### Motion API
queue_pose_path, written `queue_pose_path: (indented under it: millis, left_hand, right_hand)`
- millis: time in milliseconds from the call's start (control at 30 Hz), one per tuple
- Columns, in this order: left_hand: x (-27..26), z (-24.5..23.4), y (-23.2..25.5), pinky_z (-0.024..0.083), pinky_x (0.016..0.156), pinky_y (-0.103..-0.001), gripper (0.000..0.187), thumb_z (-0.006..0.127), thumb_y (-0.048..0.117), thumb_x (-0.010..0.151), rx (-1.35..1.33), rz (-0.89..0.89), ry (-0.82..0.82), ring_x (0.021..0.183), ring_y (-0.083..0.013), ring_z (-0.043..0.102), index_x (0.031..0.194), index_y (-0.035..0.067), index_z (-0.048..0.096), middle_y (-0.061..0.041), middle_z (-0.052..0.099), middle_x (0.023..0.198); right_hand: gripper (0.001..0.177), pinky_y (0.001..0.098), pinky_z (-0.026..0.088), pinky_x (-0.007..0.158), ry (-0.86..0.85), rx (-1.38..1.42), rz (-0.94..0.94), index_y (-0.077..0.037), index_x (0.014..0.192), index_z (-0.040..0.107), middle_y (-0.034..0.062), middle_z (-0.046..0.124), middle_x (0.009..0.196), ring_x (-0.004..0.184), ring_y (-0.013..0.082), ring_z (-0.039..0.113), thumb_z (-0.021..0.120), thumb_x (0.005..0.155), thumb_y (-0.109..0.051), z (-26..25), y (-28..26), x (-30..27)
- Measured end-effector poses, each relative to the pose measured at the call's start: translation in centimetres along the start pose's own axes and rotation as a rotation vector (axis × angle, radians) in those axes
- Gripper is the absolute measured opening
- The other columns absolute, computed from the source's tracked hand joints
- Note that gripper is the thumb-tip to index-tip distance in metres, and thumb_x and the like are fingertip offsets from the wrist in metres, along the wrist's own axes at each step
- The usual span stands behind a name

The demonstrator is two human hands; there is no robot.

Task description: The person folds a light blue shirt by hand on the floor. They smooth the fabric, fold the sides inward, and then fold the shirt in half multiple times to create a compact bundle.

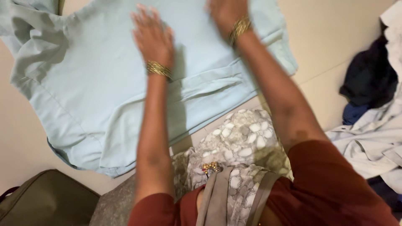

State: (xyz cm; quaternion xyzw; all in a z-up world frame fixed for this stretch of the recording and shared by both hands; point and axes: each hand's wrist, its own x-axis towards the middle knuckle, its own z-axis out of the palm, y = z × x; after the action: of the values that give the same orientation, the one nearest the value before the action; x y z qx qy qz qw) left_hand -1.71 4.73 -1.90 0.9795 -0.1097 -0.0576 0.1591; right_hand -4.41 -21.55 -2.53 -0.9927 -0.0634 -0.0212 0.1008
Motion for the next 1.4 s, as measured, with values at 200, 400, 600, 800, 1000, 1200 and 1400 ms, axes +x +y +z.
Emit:
queue_pose_path:
  millis: [200, 400, 600, 800, 1000, 1200, 1400]
  left_hand:
    - [-8.8, -0.7, 6.7, 0.007, 0.126, -0.059, 0.078, 0.056, 0.059, 0.099, 0.007, 0.106, -0.294, 0.158, -0.0315, 0.006, 0.162, 0.021, 0.031, -0.006, 0.011, 0.171]
    - [-8.6, -2.6, 3.1, 0.009, 0.125, -0.058, 0.078, 0.053, 0.059, 0.101, 0.099, 0.011, -0.229, 0.157, -0.0324, 0.007, 0.164, 0.021, 0.028, -0.005, 0.009, 0.172]
    - [-13.9, -2.0, 0.3, 0.012, 0.126, -0.058, 0.079, 0.060, 0.058, 0.103, 0.081, -0.001, -0.107, 0.159, -0.0338, 0.006, 0.165, 0.019, 0.029, -0.012, 0.008, 0.172]
    - [-25.3, -0.7, -0.6, 0.011, 0.126, -0.057, 0.084, 0.066, 0.056, 0.094, 0.047, -0.039, -0.172, 0.158, -0.0304, 0.004, 0.162, 0.021, 0.030, -0.009, 0.009, 0.172]
    - [-28.6, -3.4, -3.5, 0.008, 0.127, -0.057, 0.091, 0.065, 0.059, 0.092, 0.109, -0.234, -0.234, 0.158, -0.0287, 0.000, 0.165, 0.024, 0.022, -0.005, 0.004, 0.173]
    - [-32.4, -8.6, -6.9, 0.013, 0.121, -0.070, 0.092, 0.057, 0.066, 0.096, 0.080, -0.574, -0.405, 0.159, -0.0330, -0.007, 0.165, 0.033, 0.005, 0.003, -0.011, 0.172]
    - [-33.7, -12.6, -13.1, 0.033, 0.112, -0.073, 0.100, 0.063, 0.057, 0.093, -0.018, -0.879, -0.618, 0.158, -0.0429, -0.003, 0.165, 0.037, -0.003, 0.003, -0.019, 0.172]
  right_hand:
    - [0.065, 0.0659, 0.009, 0.120, -0.251, 0.109, -0.024, -0.023, 0.159, 0.046, 0.0108, 0.023, 0.171, 0.155, 0.0362, 0.016, 0.057, 0.101, -0.051, -2.1, -3.3, -8.7]
    - [0.060, 0.0658, 0.008, 0.120, -0.266, 0.047, 0.299, -0.017, 0.156, 0.046, 0.0166, 0.045, 0.158, 0.148, 0.0349, 0.031, 0.053, 0.108, -0.052, -6.4, 3.0, -9.8]
    - [0.059, 0.0704, 0.016, 0.117, -0.129, -0.075, 0.405, -0.017, 0.158, 0.046, 0.0174, 0.039, 0.162, 0.151, 0.0420, 0.025, 0.058, 0.107, -0.042, -7.7, 1.4, -13.9]
    - [0.089, 0.0703, 0.019, 0.114, -0.598, -0.150, 0.432, -0.031, 0.160, 0.022, 0.0064, 0.001, 0.168, 0.153, 0.0397, 0.009, 0.070, 0.088, -0.052, -6.3, -1.8, -16.4]
    - [0.090, 0.0689, 0.036, 0.113, -0.435, -0.133, 0.372, -0.034, 0.171, 0.021, 0.0065, 0.002, 0.178, 0.159, 0.0432, 0.012, 0.073, 0.098, -0.046, -5.9, -8.6, -18.8]
    - [0.105, 0.0640, 0.040, 0.110, -0.800, -0.138, 0.377, -0.041, 0.164, 0.007, 0.0058, -0.010, 0.172, 0.154, 0.0481, 0.004, 0.077, 0.086, -0.046, -8.1, -16.0, -19.5]
    - [0.104, 0.0632, 0.038, 0.113, -0.750, -0.120, 0.397, -0.041, 0.165, 0.011, 0.0072, -0.010, 0.173, 0.155, 0.0487, 0.007, 0.077, 0.085, -0.051, -8.6, -15.9, -20.2]
